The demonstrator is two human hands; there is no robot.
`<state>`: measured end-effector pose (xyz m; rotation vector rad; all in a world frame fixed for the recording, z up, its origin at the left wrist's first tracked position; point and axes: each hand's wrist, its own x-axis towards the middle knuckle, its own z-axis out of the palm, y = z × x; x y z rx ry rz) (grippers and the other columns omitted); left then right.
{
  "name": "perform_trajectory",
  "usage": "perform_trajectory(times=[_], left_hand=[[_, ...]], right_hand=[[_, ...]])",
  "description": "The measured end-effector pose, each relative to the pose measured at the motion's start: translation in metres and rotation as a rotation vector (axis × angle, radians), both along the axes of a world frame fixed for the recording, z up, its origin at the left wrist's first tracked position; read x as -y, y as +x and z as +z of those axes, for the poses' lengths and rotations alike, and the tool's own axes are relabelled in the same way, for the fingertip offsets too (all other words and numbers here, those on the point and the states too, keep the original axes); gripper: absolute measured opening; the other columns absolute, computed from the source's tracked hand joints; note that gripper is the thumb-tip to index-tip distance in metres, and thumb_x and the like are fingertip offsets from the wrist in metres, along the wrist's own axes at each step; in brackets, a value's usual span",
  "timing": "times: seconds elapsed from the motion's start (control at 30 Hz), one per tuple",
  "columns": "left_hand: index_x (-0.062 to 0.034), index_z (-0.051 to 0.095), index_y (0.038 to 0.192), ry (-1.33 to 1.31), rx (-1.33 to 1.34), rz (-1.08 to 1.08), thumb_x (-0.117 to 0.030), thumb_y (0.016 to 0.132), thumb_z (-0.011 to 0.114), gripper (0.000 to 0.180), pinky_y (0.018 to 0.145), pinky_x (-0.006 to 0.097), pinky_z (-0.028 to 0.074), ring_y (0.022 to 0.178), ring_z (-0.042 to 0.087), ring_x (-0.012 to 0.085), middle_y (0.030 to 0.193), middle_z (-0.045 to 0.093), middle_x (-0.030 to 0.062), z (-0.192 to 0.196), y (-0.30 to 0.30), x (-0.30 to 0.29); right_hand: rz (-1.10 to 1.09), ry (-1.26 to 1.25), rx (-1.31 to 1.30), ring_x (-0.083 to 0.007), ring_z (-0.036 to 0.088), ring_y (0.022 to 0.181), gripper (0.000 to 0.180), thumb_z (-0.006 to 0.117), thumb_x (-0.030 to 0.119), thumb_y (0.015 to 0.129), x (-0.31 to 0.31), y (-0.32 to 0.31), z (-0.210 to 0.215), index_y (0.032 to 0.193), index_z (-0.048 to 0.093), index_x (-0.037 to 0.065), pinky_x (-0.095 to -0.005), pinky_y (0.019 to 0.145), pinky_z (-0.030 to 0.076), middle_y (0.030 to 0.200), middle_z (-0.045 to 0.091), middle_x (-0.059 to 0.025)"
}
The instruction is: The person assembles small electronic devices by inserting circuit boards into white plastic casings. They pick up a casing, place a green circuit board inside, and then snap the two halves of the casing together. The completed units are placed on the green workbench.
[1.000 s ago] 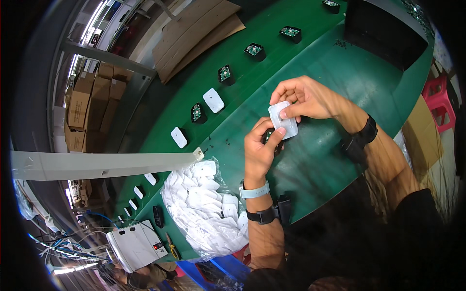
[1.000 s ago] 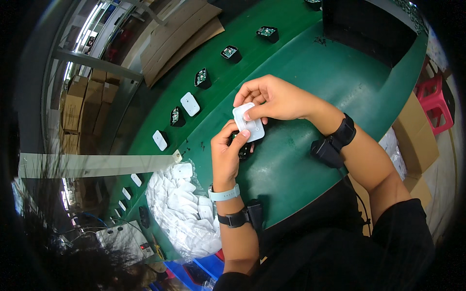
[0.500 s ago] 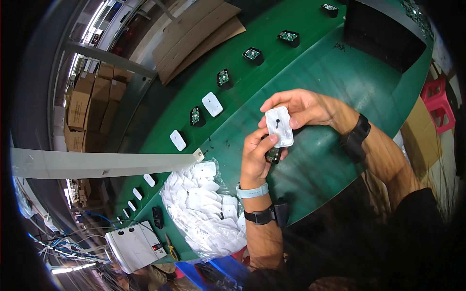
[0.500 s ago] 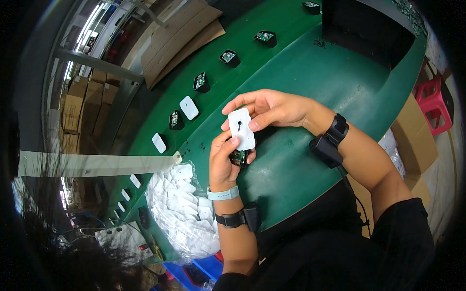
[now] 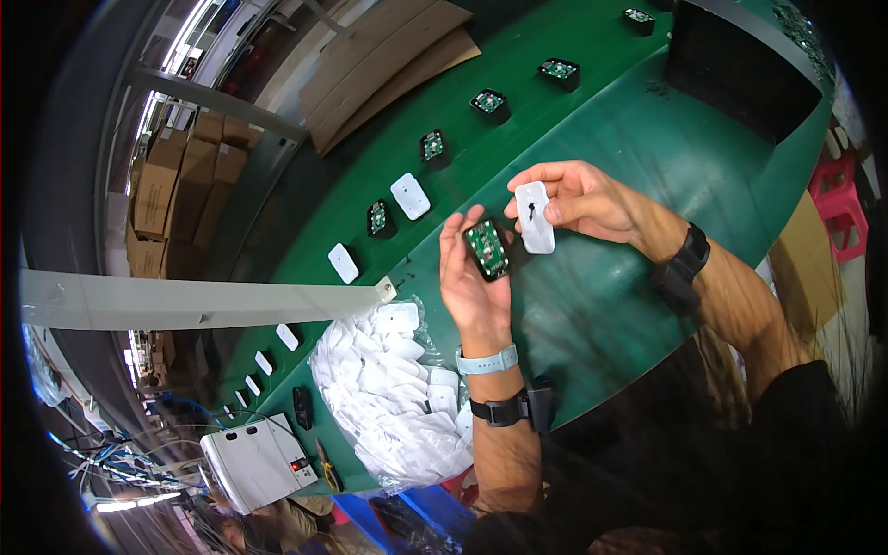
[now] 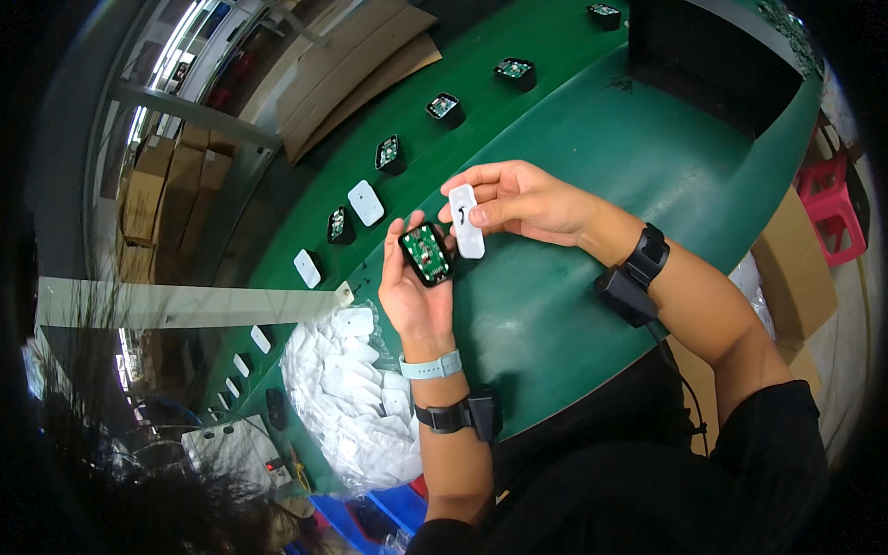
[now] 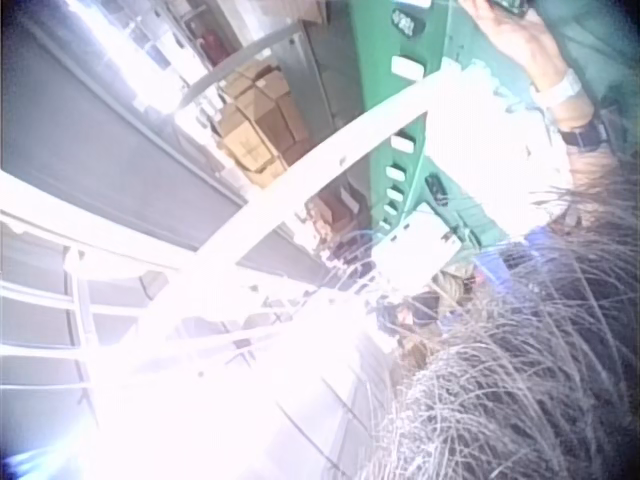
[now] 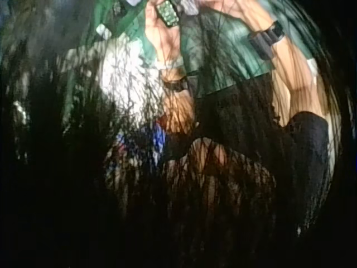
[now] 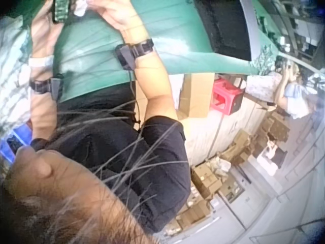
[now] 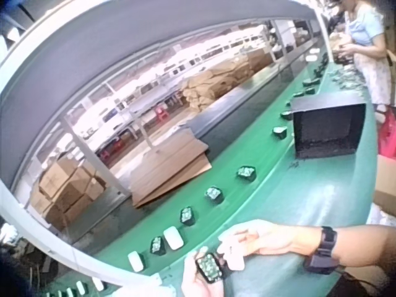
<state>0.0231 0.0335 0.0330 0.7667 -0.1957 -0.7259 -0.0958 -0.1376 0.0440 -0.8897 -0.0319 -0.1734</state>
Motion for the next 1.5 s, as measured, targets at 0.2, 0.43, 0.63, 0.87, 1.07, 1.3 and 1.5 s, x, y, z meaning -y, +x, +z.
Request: perform_trajectory(times=[0.2,0.43,0.63,0.87,1.07,1.3,1.5], left_hand=[[-0.0015,0.056,0.118,0.019,0.205,0.086,-0.011,0.1,0.055,0.02,0.093,0.039,0.052,0.106,0.061,0.0217,0.122,0.06,0.0121,0.009,-0.011,0.006],[0.0038,0.064,0.105,0.171,0.575,0.206,0.009,0.081,0.074,0.027,0.096,0.039,0.05,0.114,0.058,0.0257,0.123,0.059,0.018,0.007,-0.018,0.006],[0.0042,0.064,0.105,0.177,0.586,0.184,0.008,0.081,0.075,0.027,0.096,0.041,0.053,0.113,0.06,0.0266,0.123,0.059,0.0196,0.009,-0.021,0.008],[0.0029,0.063,0.101,0.159,0.537,0.204,0.007,0.082,0.074,0.023,0.094,0.041,0.054,0.107,0.064,0.0261,0.124,0.06,0.0225,0.004,-0.024,0.011],[0.0031,0.063,0.103,0.169,0.496,0.23,0.008,0.083,0.071,0.022,0.092,0.038,0.055,0.105,0.064,0.0252,0.126,0.06,0.0238,0.003,-0.024,0.012],[0.0036,0.062,0.103,0.213,0.55,0.223,0.008,0.085,0.07,0.021,0.092,0.037,0.055,0.105,0.064,0.0254,0.127,0.059,0.0242,0.001,-0.022,0.011],[0.0038,0.06,0.105,0.23,0.492,0.152,0.006,0.089,0.067,0.018,0.095,0.038,0.054,0.112,0.062,0.0274,0.131,0.057,0.0252,0.006,-0.022,0.011]], right_hand=[[-0.132,-0.14,-0.074,-0.0144,0.064,0.103,0.047,0.073,0.001,0.085,-0.011,0.003,0.001,0.128,0.056,0.0,-0.0308,0.093,0.053,0.116,0.065,-0.009],[-0.157,-0.205,-0.086,-0.0108,0.061,0.095,0.05,0.078,-0.002,0.08,-0.022,0.004,0.008,0.125,0.056,-0.002,-0.0269,0.086,0.055,0.111,0.06,-0.0064],[-0.202,-0.294,-0.09,-0.0104,0.062,0.091,0.051,0.08,0.0,0.078,-0.025,0.003,0.008,0.124,0.058,-0.003,-0.026,0.083,0.055,0.104,0.062,-0.0069],[-0.338,-0.426,-0.038,-0.0109,0.062,0.092,0.05,0.084,0.004,0.075,-0.026,0.003,0.001,0.12,0.063,-0.002,-0.0261,0.082,0.056,0.1,0.064,-0.0047],[-0.484,-0.57,-0.068,-0.0145,0.066,0.092,0.053,0.085,0.006,0.074,-0.032,0.004,-0.004,0.121,0.064,-0.004,-0.0274,0.08,0.057,0.105,0.066,-0.0103],[-0.463,-0.605,-0.098,-0.0173,0.067,0.092,0.056,0.084,0.007,0.074,-0.035,0.001,-0.001,0.124,0.062,-0.006,-0.0289,0.08,0.06,0.11,0.067,-0.0145],[-0.528,-0.664,-0.136,-0.017,0.066,0.092,0.053,0.084,0.007,0.074,-0.035,-0.001,0.008,0.122,0.064,-0.006,-0.0285,0.078,0.06,0.112,0.067,-0.0145]])
